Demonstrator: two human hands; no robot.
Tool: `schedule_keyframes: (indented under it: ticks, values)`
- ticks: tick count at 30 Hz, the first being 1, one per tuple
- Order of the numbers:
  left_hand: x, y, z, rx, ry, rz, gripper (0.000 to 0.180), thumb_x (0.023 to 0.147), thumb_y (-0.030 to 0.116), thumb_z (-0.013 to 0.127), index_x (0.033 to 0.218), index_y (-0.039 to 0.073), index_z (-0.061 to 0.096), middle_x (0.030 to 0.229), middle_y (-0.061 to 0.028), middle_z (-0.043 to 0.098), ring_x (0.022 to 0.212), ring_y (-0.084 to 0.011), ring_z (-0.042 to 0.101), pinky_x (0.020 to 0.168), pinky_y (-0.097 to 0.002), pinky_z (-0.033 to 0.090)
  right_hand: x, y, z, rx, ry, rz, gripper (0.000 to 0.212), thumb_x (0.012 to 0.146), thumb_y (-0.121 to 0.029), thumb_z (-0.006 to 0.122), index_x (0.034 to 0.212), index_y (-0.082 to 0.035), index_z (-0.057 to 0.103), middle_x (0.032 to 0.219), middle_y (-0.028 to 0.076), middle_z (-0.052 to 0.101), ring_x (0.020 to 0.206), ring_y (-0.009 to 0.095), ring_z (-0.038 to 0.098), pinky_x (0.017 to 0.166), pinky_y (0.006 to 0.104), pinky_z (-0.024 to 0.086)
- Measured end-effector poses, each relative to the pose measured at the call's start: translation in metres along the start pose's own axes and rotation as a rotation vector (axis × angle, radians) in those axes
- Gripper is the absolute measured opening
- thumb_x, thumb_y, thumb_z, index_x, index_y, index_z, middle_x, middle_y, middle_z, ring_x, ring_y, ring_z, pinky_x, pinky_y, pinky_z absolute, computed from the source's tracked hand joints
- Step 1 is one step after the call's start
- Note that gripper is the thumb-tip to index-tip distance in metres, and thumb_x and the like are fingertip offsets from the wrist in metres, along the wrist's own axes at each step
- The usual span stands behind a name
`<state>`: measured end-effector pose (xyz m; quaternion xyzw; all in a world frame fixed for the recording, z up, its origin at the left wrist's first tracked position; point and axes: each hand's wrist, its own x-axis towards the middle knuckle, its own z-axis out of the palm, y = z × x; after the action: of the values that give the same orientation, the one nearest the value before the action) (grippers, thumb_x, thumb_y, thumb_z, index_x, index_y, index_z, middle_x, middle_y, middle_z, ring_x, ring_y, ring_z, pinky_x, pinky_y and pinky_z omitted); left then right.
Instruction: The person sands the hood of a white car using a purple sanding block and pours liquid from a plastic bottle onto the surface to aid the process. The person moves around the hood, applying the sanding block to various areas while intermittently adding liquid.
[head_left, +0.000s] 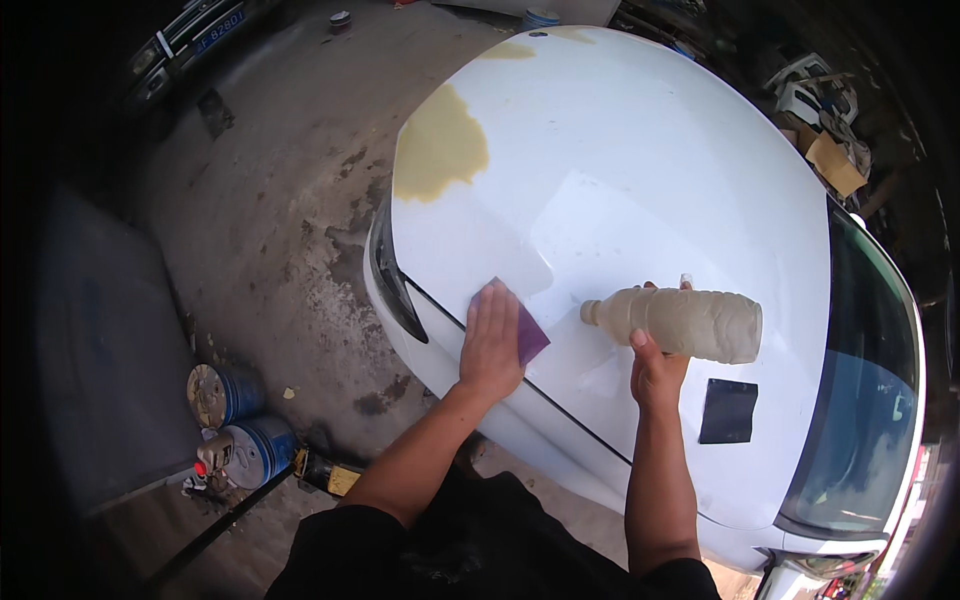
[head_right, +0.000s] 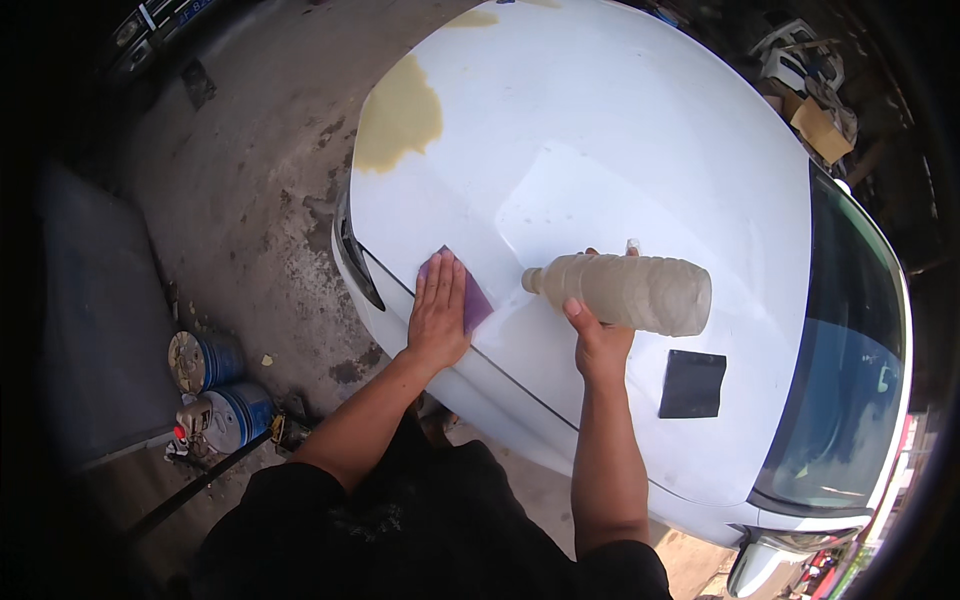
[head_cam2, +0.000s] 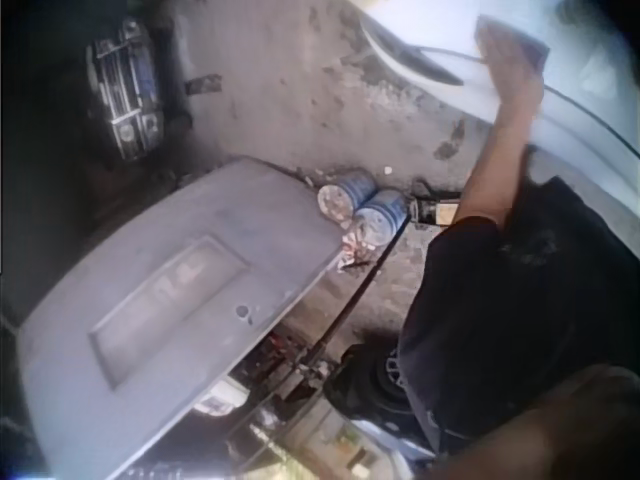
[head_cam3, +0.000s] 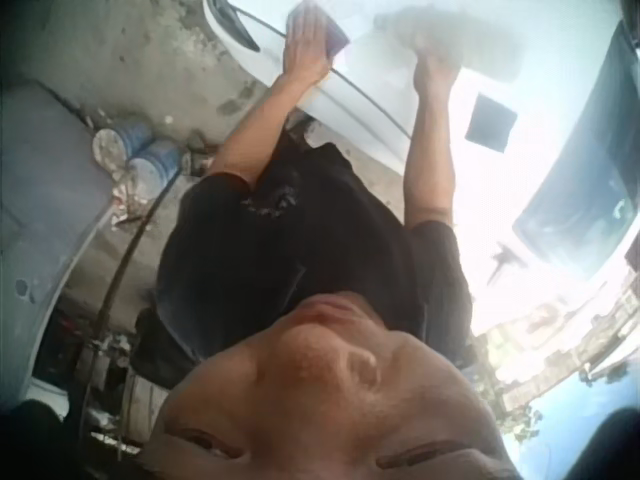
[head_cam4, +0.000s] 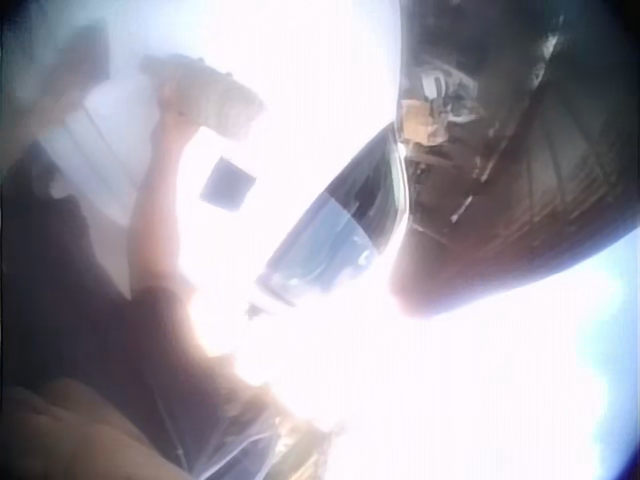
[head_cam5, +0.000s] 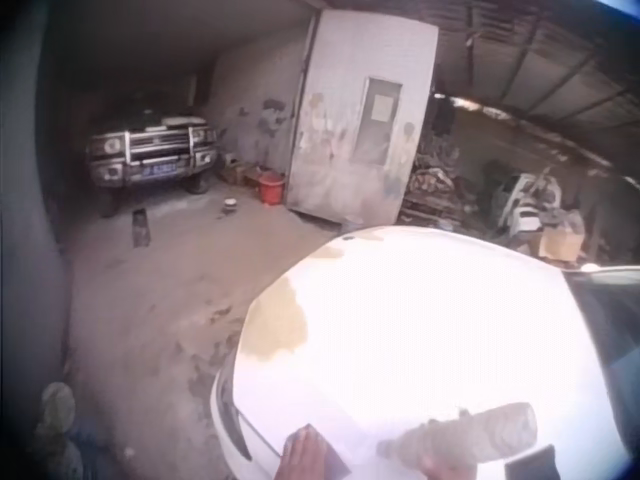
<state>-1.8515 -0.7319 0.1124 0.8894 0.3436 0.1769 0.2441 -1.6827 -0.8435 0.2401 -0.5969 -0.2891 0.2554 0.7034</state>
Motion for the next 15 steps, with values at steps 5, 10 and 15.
schedule_keyframes:
  ticks: [5, 10, 15]
  values:
    - [0.023, 0.01, 0.001, 0.039, 0.0, -0.09, 0.079, 0.087, 0.019, 0.061, 0.15, -0.006, 0.02, 0.159, -0.0262, 0.015, 0.15, -0.0384, 0.01, 0.122, -0.0483, 0.008, 0.013, 0.012, -0.009, -0.017, -0.037, -0.032, 0.116, 0.074, -0.031, 0.085, 0.155, -0.003, 0.006, 0.135, 0.016, 0.05, 0.125, 0.028, 0.049, 0.108, 0.0446, 0.039]
    - [0.108, -0.061, -0.007, 0.146, 0.202, -0.169, 0.081, 0.097, 0.047, 0.048, 0.149, -0.01, 0.022, 0.158, -0.028, 0.017, 0.149, -0.0392, 0.011, 0.121, -0.0481, 0.009, 0.018, 0.019, -0.003, 0.023, -0.064, -0.034, 0.118, 0.074, -0.033, 0.086, 0.154, -0.002, 0.006, 0.134, 0.016, 0.051, 0.125, 0.028, 0.049, 0.109, 0.0445, 0.038]
    - [-0.013, 0.038, 0.017, 0.066, -0.064, -0.064, 0.089, 0.083, 0.027, 0.068, 0.148, -0.01, 0.02, 0.158, -0.0282, 0.015, 0.148, -0.043, 0.01, 0.121, -0.0519, 0.008, 0.022, 0.027, -0.02, 0.07, -0.065, -0.02, 0.114, 0.072, -0.029, 0.087, 0.153, -0.004, 0.011, 0.135, 0.017, 0.049, 0.127, 0.029, 0.047, 0.11, 0.0467, 0.036]
